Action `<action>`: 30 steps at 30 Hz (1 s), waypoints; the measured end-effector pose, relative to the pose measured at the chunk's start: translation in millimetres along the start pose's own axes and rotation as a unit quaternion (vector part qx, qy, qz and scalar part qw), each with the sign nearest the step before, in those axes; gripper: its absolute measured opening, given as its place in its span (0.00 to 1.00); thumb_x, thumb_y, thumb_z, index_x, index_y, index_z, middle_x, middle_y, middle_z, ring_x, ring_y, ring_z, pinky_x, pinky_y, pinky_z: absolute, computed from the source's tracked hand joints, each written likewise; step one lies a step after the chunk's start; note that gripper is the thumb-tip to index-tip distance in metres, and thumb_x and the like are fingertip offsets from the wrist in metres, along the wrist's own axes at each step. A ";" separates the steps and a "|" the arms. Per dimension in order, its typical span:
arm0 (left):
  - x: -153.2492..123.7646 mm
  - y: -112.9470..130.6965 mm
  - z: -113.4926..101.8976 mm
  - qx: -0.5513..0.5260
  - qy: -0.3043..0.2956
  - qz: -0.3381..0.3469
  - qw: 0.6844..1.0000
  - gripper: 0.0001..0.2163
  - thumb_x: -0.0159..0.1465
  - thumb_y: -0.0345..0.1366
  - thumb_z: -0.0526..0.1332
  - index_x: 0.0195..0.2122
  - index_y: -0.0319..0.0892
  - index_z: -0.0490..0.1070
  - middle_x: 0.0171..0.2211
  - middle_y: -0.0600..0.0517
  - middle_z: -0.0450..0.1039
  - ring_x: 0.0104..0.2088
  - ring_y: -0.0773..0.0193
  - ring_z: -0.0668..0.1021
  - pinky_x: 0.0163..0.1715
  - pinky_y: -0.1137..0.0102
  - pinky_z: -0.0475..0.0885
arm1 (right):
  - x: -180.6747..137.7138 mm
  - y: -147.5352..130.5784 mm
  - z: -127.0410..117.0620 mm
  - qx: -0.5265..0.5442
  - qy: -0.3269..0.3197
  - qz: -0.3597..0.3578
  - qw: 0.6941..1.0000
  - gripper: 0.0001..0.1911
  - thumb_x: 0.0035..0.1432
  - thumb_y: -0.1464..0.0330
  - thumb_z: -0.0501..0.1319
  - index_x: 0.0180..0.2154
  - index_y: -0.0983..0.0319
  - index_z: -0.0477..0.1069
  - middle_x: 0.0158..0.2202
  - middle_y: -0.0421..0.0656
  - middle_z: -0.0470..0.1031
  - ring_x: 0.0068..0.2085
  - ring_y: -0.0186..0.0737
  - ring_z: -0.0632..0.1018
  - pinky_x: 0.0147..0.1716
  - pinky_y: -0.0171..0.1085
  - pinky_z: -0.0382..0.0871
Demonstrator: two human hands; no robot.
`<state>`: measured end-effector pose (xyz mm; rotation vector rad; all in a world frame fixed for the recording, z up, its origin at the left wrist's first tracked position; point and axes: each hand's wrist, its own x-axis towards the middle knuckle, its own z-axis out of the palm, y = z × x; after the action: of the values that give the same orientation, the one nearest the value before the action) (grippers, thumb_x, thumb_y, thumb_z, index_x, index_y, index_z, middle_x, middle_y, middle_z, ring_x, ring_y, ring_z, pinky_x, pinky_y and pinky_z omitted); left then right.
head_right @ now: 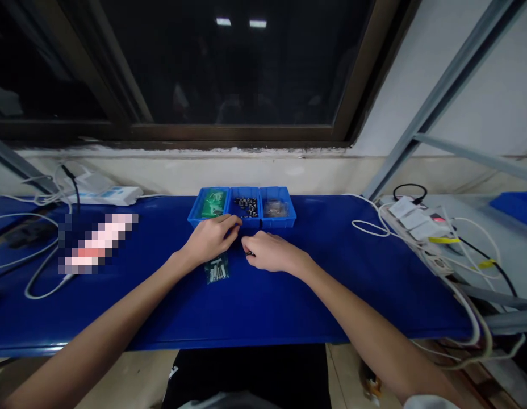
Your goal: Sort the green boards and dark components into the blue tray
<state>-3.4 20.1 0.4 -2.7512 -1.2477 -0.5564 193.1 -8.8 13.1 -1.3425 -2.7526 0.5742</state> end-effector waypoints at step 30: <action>-2.4 8.3 -1.2 -0.015 0.018 0.019 1.000 0.07 0.71 0.37 0.52 0.43 0.39 0.66 0.41 0.46 0.71 0.35 0.61 0.77 0.25 0.70 0.68 | 20.4 11.1 14.7 0.214 0.292 -0.001 0.932 0.07 0.63 0.69 0.54 0.34 0.61 0.70 0.28 0.40 0.78 0.29 0.37 0.77 0.30 0.35 0.66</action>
<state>0.9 12.6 1.3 -2.7697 -1.1873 -0.6251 186.0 8.5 -7.1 -1.1644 -2.0106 0.6055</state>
